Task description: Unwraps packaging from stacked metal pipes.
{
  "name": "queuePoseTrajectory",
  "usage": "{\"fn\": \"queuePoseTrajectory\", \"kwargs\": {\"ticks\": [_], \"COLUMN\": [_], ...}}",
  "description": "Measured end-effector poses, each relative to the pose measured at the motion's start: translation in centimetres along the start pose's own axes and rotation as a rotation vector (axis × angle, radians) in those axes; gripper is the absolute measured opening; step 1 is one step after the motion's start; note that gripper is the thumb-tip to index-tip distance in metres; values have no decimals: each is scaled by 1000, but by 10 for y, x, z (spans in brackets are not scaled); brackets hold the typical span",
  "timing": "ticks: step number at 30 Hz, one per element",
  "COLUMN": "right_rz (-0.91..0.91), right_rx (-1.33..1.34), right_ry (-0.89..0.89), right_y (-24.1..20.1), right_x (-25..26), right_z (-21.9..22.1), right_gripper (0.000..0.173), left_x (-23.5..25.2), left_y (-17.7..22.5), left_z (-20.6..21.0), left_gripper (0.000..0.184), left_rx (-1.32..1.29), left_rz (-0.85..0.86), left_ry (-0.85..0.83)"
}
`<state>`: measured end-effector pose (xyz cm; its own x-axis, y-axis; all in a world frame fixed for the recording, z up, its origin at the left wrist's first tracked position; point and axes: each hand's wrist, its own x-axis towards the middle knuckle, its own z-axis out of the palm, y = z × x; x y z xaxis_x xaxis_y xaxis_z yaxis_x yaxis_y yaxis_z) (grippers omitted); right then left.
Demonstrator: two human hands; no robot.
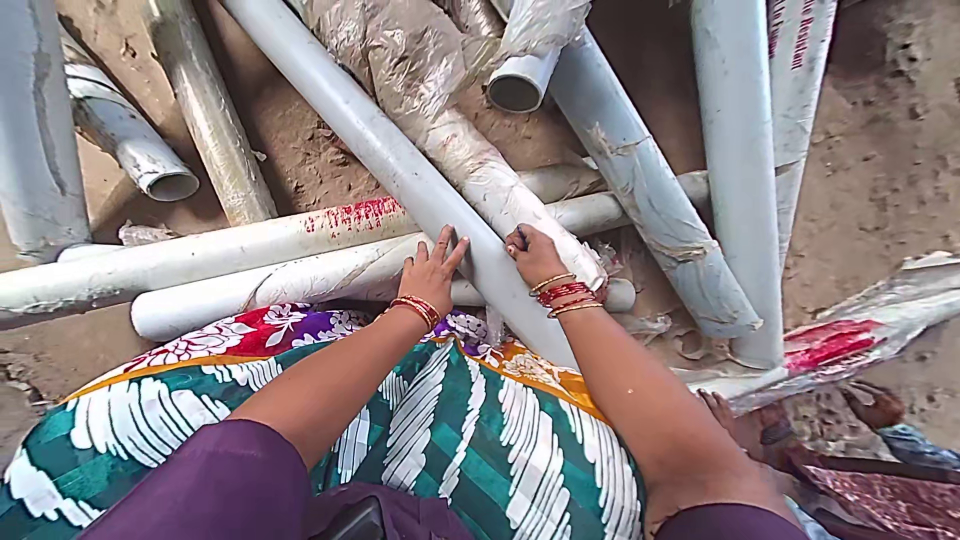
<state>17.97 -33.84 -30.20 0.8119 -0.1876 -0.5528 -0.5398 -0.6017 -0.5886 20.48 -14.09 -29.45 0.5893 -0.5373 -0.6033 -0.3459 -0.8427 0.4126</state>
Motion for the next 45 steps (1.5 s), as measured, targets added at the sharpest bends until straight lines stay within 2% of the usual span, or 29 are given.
{"fn": "queuePoseTrajectory", "kwargs": {"ticks": [2,4,6,8,10,12,15,17,19,21,23,26,29,32,34,39,42,44,45], "right_rz": [-6,-23,-38,-46,-56,-52,-3,40,117,163,127,32,-25,-41,-31,-67,-96,-99,-100], "right_rx": [76,183,316,454,548,610,754,794,666,545,494,377,230,191,219,224,155,120,106], "right_ry": [-55,-114,-149,-150,-157,-141,-9,177,334,403,364,199,2,-148,-155,-115,-99,-83,-71], "right_y": [1,4,15,34,52,73,106,133,152,147,124,74,28,-10,-17,-11,-8,-9,-8], "right_x": [0,-5,-11,-24,-41,-68,-132,-186,-229,-246,-234,-178,-113,-50,-25,-6,-4,-2,-1], "right_z": [-4,-8,-13,-19,-30,-44,-73,-99,-122,-129,-124,-101,-66,-35,-19,4,9,8,7], "right_gripper": [7,9,15,22,26,25,24,28,30,29,23,14,28,24,16,44,42,38,35], "left_x": [2,11,25,36,41,39,35,33,32,29,22,13,9,12,14,17,20,27,31], "left_y": [3,8,20,32,35,33,20,6,-2,-6,-8,-20,-27,-26,-21,-33,-38,-38,-38], "left_z": [3,3,-12,-23,-25,-18,-10,-8,-9,-7,-1,10,11,13,11,18,23,16,8], "left_gripper": [87,87,105,107,102,105,117,127,131,131,128,122,115,111,112,120,124,131,136], "left_rx": [-25,-56,-35,65,122,118,32,-106,-197,-200,-194,-244,-249,-262,-307,-419,-507,-561,-546], "left_rz": [60,191,256,229,195,179,194,238,283,317,331,370,351,287,247,288,289,176,83], "left_ry": [118,162,-13,-207,-241,-216,-131,-44,47,107,152,249,256,287,262,321,423,460,415]}}
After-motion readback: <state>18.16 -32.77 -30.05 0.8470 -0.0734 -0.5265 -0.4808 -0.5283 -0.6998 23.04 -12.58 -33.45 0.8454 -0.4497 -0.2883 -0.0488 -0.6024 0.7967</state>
